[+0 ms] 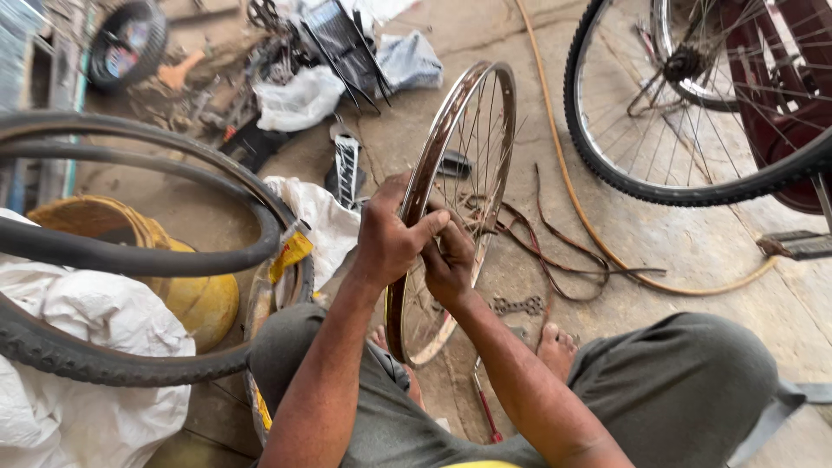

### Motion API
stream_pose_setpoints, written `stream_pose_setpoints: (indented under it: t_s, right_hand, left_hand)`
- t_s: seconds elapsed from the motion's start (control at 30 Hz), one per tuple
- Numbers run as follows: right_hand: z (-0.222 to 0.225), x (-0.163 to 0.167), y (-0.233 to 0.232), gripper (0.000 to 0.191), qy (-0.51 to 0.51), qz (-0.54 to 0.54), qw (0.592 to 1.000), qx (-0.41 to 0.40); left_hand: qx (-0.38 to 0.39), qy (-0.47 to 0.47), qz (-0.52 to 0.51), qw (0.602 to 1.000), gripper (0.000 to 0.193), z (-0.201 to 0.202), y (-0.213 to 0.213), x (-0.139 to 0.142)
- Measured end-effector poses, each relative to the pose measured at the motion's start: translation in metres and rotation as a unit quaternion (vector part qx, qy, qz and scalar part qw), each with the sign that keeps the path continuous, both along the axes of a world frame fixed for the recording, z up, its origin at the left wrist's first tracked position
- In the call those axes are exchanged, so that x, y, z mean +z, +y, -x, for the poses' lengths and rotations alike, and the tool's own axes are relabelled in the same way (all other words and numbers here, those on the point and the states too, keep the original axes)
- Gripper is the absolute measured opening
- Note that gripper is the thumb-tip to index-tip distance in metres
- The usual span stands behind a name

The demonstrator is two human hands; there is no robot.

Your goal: The person sits on the floor and uses a small tool to adjust the spokes on a bicycle wheel rim. They rotate the wheel and continue to tighten or loosen the spoke nipples to true the wheel.

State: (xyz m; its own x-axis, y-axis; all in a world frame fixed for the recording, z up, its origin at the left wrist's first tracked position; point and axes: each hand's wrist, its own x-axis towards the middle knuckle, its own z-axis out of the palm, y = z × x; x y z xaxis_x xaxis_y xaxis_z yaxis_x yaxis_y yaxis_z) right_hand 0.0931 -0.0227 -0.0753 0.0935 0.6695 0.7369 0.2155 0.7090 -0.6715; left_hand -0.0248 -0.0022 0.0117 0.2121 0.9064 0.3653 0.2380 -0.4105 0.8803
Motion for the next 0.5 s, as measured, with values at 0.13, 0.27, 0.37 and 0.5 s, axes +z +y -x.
stream_pose_setpoints:
  t_s: [0.13, 0.27, 0.37, 0.5]
  right_hand:
    - [-0.011, -0.004, 0.016, 0.013, 0.009, 0.025, 0.999, 0.038]
    - [-0.021, -0.004, 0.017, 0.012, -0.044, -0.036, 0.998, -0.027]
    - [-0.026, -0.001, 0.016, 0.012, -0.106, -0.13, 0.975, -0.144]
    - [-0.044, 0.001, 0.024, 0.01, -0.125, -0.159, 0.95, -0.237]
  left_hand:
    - [0.012, 0.012, 0.035, 0.999, 0.027, 0.0, 0.002, 0.001]
    - [0.008, 0.022, -0.021, 1.0, 0.03, -0.009, 0.001, -0.004]
    - [-0.01, 0.028, -0.032, 0.999, 0.035, -0.014, 0.001, -0.008]
    - [-0.01, 0.044, -0.105, 0.993, 0.047, -0.013, 0.001, -0.007]
